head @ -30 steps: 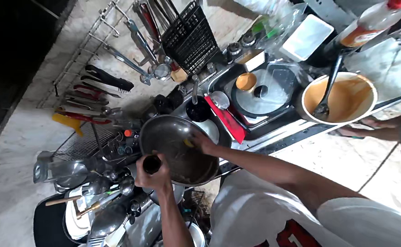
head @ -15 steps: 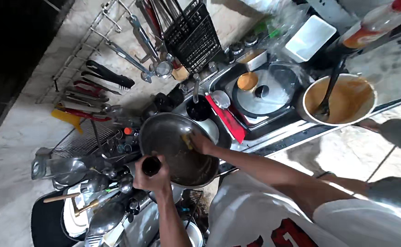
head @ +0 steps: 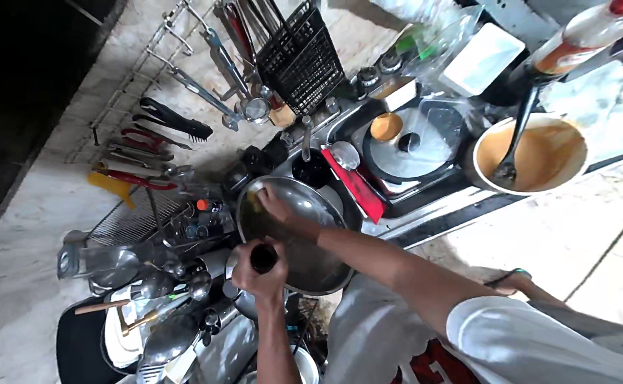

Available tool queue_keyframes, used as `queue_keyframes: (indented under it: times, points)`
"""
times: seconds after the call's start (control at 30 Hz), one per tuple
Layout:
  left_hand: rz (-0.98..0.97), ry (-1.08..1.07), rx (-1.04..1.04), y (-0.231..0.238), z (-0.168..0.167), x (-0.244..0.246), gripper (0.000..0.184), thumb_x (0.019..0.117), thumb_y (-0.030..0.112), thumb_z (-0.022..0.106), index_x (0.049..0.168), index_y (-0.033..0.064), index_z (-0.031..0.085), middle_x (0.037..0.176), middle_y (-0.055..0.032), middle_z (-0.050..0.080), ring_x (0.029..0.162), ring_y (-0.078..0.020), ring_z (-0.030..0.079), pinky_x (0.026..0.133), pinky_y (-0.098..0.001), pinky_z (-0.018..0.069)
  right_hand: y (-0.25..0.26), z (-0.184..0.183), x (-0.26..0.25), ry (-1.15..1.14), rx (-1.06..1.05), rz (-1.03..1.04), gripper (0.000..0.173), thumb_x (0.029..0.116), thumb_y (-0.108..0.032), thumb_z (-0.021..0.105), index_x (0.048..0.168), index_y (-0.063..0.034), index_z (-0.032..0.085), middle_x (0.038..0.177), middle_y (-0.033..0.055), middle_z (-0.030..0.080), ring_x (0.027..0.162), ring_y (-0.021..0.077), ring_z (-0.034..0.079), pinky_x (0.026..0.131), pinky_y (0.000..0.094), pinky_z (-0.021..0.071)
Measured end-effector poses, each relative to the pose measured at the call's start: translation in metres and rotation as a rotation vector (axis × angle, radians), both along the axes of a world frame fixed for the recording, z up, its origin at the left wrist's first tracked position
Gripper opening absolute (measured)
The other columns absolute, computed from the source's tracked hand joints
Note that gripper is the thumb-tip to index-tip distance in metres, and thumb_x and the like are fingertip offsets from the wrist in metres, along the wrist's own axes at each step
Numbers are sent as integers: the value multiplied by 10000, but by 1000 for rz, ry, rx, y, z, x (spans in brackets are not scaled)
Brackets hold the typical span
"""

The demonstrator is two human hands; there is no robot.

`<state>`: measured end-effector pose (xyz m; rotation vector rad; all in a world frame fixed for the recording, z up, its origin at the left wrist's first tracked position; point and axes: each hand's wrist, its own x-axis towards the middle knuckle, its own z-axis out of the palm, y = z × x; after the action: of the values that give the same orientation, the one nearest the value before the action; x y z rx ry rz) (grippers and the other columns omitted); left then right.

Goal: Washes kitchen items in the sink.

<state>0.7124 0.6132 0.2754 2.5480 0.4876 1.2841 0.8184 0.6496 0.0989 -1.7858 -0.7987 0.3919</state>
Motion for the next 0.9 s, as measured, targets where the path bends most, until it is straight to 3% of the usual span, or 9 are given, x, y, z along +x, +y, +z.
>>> queue_keyframes:
  times: [0.1, 0.23, 0.3, 0.4, 0.5, 0.63, 0.73, 0.8, 0.9]
  points:
    - [35, -35, 40, 6, 8, -2, 254, 828, 204, 752, 823, -38, 678, 704, -73, 678, 649, -43, 676, 606, -201, 570, -32, -45, 37, -220, -323, 77, 531, 891, -46, 754, 1393, -84, 585, 1508, 228, 478, 1311, 442, 544, 978, 568, 557]
    - [146, -27, 110, 30, 17, 0, 274, 814, 213, 764, 844, -46, 680, 743, -102, 696, 687, -79, 695, 632, -230, 573, -115, -76, 26, -218, -420, 424, 475, 909, -162, 709, 1376, -125, 631, 1507, 167, 516, 1378, 389, 491, 1089, 567, 454]
    - [180, -19, 106, 37, 17, 3, 263, 820, 210, 760, 840, -40, 682, 740, -97, 693, 687, -83, 692, 626, -237, 564, -147, -60, 3, -30, -408, 587, 403, 938, -191, 666, 1327, -85, 655, 1471, 204, 529, 1369, 399, 493, 1132, 584, 410]
    - [190, -37, 118, 40, 10, 12, 255, 805, 204, 754, 824, -37, 674, 719, -102, 684, 661, -86, 686, 604, -235, 553, -166, -12, -34, 247, -288, 737, 362, 1041, -210, 547, 1358, -44, 603, 1474, 215, 512, 1339, 380, 529, 1107, 586, 442]
    - [149, -48, 114, 36, 1, 19, 242, 786, 188, 750, 818, -37, 666, 703, -106, 674, 639, -86, 677, 578, -227, 549, -154, 48, -57, 511, -33, 770, 450, 1123, -379, 363, 1354, -52, 568, 1410, 174, 550, 1302, 267, 550, 1107, 476, 445]
    - [153, -90, 82, 36, 1, 22, 249, 785, 192, 742, 820, -42, 663, 699, -93, 667, 639, -66, 667, 585, -213, 543, -133, 86, -59, 690, 198, 716, 402, 1123, -286, 364, 1394, -11, 475, 1257, 179, 605, 1129, 186, 612, 992, 365, 507]
    - [172, -111, 70, 41, 9, 21, 266, 780, 209, 753, 830, -35, 660, 725, -85, 676, 677, -63, 677, 620, -216, 554, -155, 67, -46, 518, 69, 823, 326, 1112, -255, 411, 1324, -30, 514, 1235, 184, 609, 1099, 249, 626, 955, 451, 518]
    - [182, -97, 82, 43, 18, 20, 264, 785, 214, 754, 830, -31, 664, 728, -88, 683, 681, -68, 682, 625, -223, 555, -176, 37, -27, 321, -87, 880, 277, 1058, -179, 507, 1285, -40, 584, 1358, 197, 579, 1243, 330, 588, 1048, 542, 482]
    - [179, -46, 56, 40, 29, 18, 271, 793, 235, 751, 823, -22, 669, 712, -76, 677, 655, -50, 669, 601, -214, 539, -181, -10, 12, -25, -354, 818, 318, 1008, -146, 608, 1293, -7, 627, 1419, 253, 545, 1349, 440, 501, 1123, 609, 408]
